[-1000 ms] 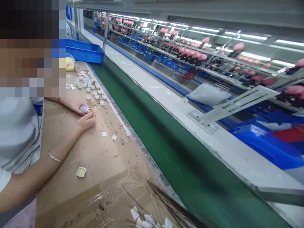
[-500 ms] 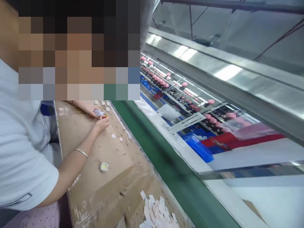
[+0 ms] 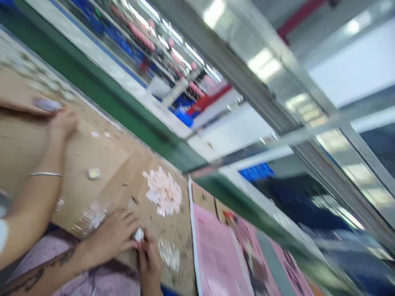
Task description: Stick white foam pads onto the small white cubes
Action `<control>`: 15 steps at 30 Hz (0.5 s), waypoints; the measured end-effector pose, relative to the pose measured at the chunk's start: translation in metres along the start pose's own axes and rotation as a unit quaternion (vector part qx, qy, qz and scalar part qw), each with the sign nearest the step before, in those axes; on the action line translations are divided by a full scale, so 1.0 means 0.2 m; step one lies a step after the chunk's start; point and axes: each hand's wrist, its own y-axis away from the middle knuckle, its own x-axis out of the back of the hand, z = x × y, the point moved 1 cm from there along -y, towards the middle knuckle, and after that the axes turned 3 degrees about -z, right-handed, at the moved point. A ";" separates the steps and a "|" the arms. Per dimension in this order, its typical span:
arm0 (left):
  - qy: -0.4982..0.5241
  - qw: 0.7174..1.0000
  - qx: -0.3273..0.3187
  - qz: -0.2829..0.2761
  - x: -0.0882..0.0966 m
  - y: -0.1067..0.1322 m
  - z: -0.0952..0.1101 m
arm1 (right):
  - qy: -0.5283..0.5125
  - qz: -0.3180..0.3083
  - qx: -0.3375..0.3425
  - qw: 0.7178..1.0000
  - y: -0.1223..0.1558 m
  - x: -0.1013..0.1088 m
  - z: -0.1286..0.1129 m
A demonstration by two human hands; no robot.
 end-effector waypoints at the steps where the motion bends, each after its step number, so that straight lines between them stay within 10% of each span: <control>1: 0.024 1.000 -0.007 -0.016 -0.01 0.03 0.00 | 0.012 0.007 -0.010 1.000 0.05 0.01 0.03; 15: 0.054 0.994 -0.072 -0.060 0.08 0.02 -0.04 | -0.026 -0.070 -0.091 0.993 0.14 0.07 0.05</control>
